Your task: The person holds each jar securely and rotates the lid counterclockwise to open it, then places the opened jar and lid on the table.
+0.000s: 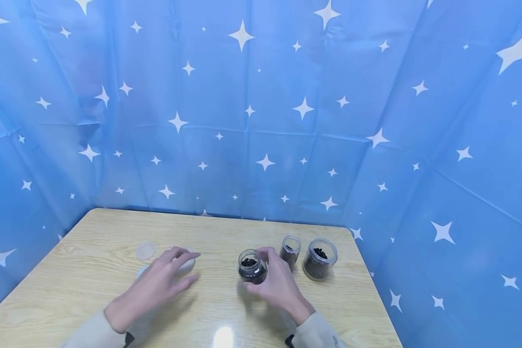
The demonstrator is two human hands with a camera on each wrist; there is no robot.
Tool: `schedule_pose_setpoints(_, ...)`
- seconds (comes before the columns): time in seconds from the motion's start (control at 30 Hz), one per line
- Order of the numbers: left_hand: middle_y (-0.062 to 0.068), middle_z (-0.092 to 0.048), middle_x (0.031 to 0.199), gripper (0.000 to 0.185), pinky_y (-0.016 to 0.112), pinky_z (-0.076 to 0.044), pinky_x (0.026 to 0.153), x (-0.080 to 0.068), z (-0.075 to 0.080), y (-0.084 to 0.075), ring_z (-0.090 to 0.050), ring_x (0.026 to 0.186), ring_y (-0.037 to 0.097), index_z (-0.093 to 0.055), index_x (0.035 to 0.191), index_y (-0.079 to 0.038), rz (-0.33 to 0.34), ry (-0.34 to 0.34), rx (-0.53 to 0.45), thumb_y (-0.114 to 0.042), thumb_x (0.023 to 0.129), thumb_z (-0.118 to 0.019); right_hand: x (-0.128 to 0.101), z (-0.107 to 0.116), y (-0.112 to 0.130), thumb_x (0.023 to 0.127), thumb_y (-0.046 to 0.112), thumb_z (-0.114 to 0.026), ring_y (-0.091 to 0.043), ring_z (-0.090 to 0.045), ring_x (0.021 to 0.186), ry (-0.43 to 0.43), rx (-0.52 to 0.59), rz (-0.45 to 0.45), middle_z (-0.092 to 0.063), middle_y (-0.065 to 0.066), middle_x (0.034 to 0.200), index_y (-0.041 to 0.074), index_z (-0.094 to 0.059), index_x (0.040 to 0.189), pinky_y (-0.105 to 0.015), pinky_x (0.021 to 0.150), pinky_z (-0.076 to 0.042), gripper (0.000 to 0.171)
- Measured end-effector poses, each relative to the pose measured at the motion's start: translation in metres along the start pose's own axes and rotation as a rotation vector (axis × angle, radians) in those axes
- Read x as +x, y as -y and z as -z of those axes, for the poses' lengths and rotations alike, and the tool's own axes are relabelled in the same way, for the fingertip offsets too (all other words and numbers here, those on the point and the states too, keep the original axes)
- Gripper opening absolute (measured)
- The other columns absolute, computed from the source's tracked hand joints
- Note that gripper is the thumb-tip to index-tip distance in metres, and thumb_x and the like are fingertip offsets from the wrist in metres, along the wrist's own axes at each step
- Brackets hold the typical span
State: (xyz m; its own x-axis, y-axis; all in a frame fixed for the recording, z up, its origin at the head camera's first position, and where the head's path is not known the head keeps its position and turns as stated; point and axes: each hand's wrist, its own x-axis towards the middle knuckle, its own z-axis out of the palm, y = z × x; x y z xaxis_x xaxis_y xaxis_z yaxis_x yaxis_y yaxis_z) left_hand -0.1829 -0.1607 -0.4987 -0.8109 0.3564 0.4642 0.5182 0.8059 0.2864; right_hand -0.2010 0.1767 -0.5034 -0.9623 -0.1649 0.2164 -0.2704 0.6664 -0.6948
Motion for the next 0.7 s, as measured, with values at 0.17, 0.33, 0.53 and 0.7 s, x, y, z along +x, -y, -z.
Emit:
schedule_pose_setpoints(0.17,0.008,-0.078,0.132,0.055,0.048,-0.068,0.091,0.003,-0.004,-0.006,-0.076,0.114,0.026,-0.078,0.149,-0.019,-0.006,0.023,0.002,-0.032,0.099,-0.096,0.003,-0.005,-0.001,0.074,0.022,-0.109,-0.038,-0.075,0.136,0.021,0.010,-0.014,-0.080,-0.015,0.143,0.006,-0.065,0.148,-0.062,0.120,-0.062,0.088)
schedule_pose_setpoints(0.33,0.010,-0.077,0.136,0.055,0.055,-0.069,0.096,0.007,-0.009,-0.013,-0.076,0.120,0.031,-0.077,0.150,-0.019,-0.021,0.036,-0.006,-0.034,0.100,-0.095,0.007,-0.010,-0.003,0.077,0.024,-0.109,-0.038,-0.074,0.136,0.040,0.006,-0.065,-0.078,-0.016,0.142,0.005,-0.063,0.152,-0.062,0.119,-0.061,0.090)
schedule_pose_setpoints(0.53,0.010,-0.077,0.139,0.056,0.055,-0.070,0.098,0.010,-0.013,-0.018,-0.077,0.122,0.032,-0.076,0.152,-0.021,-0.034,0.048,-0.005,-0.037,0.101,-0.094,0.008,-0.012,-0.006,0.078,0.025,-0.109,-0.040,-0.073,0.139,0.049,0.006,-0.090,-0.078,-0.017,0.145,0.005,-0.063,0.153,-0.064,0.121,-0.060,0.090)
schedule_pose_setpoints(0.7,0.010,-0.077,0.140,0.058,0.055,-0.070,0.097,0.012,-0.013,-0.017,-0.077,0.123,0.031,-0.076,0.152,-0.021,-0.047,0.048,0.001,-0.038,0.100,-0.095,0.008,-0.013,-0.007,0.079,0.025,-0.108,-0.041,-0.072,0.140,0.060,0.008,-0.081,-0.077,-0.017,0.146,0.004,-0.062,0.153,-0.064,0.120,-0.060,0.090)
